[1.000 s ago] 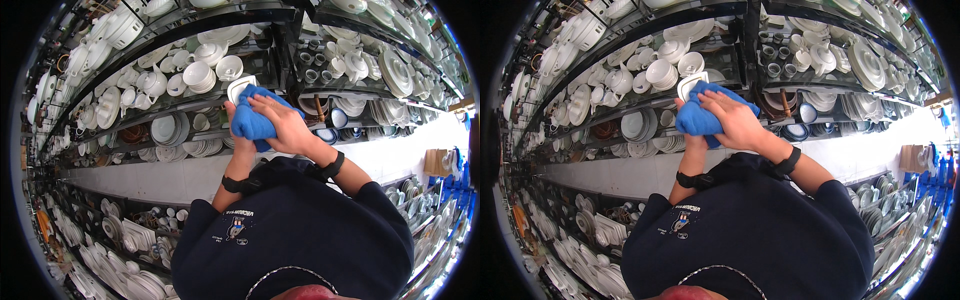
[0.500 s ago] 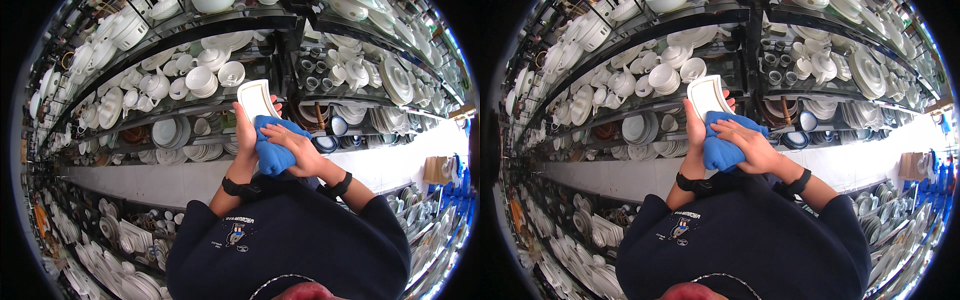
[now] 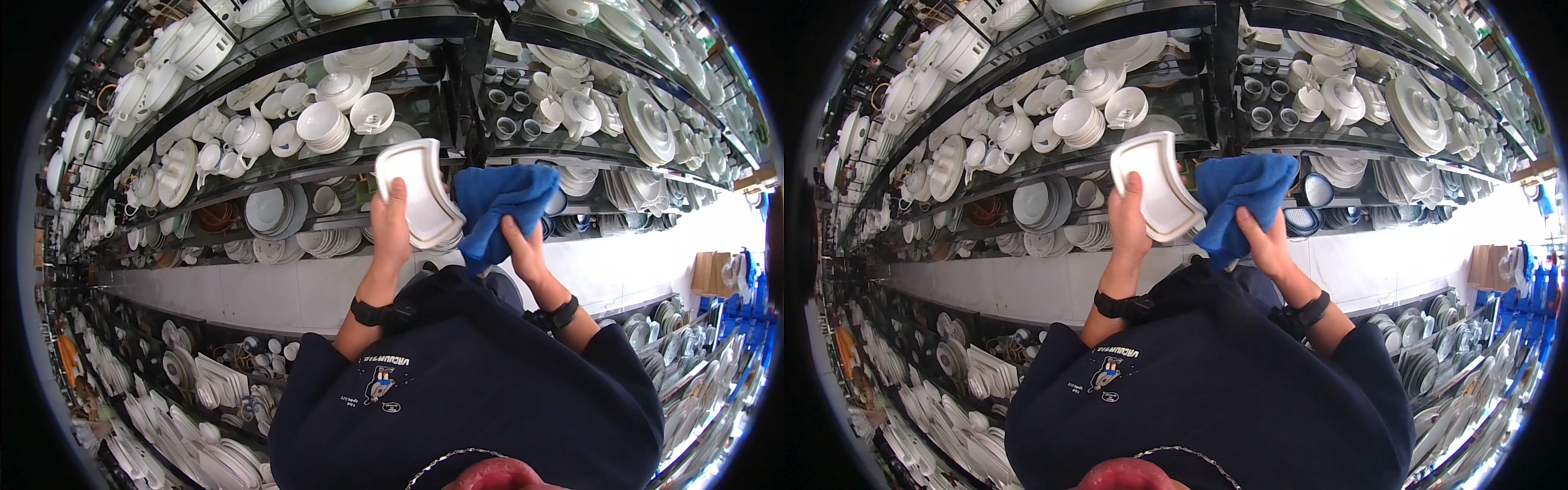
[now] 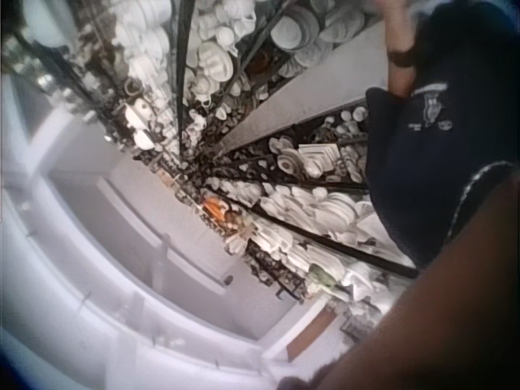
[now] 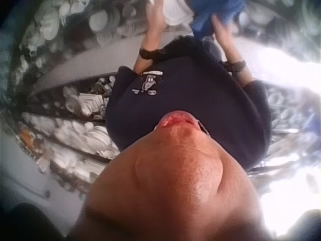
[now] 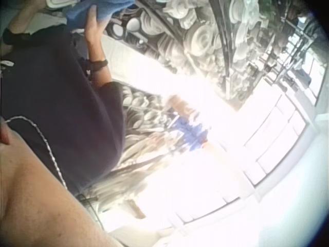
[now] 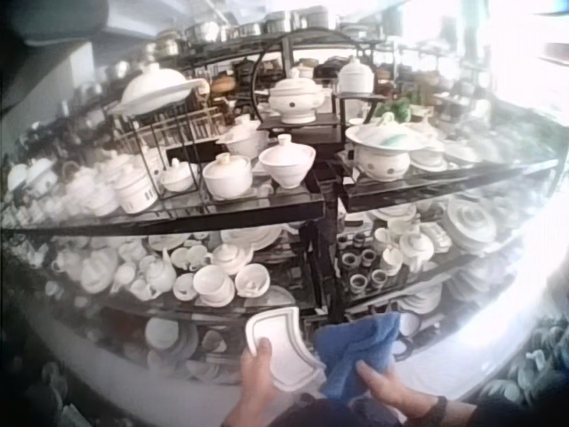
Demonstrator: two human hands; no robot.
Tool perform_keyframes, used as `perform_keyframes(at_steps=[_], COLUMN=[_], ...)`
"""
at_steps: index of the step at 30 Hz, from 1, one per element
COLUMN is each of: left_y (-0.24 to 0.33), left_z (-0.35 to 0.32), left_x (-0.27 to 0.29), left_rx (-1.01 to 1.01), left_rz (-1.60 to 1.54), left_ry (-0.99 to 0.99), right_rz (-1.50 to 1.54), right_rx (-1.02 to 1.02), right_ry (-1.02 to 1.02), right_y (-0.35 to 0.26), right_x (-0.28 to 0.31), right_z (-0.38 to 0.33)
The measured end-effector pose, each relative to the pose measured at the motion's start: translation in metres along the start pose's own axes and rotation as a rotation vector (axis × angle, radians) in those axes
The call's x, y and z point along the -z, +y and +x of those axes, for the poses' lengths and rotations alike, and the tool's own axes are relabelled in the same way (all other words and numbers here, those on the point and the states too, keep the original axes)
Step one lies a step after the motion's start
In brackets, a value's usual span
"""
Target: The person wipes various ceramic dishes, including plates, bowls, cups, and saucers, using a blue cloth. They pick up each item from a glass shelf, wipe it, and place it back on the shelf.
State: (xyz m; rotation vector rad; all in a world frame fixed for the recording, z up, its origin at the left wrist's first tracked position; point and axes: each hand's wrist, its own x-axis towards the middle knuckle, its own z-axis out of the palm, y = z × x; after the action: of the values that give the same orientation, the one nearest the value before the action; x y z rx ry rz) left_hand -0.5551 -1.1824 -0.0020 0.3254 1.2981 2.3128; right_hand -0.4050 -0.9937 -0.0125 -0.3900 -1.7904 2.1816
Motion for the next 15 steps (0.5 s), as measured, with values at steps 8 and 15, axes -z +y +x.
perform_keyframes(at_steps=[8,15], left_y=[-0.019,-0.016], left_z=[-0.009,-0.001], left_x=[-0.028,-0.024], left_rx=[-0.216,-0.178], left_rz=[0.879,0.702], left_ry=[0.079,0.153], right_rz=[0.148,-0.224], right_rx=[0.033,0.115], right_ry=[0.199,0.173], right_y=[0.000,0.019], right_x=[-0.055,-0.050], right_z=[0.030,0.022])
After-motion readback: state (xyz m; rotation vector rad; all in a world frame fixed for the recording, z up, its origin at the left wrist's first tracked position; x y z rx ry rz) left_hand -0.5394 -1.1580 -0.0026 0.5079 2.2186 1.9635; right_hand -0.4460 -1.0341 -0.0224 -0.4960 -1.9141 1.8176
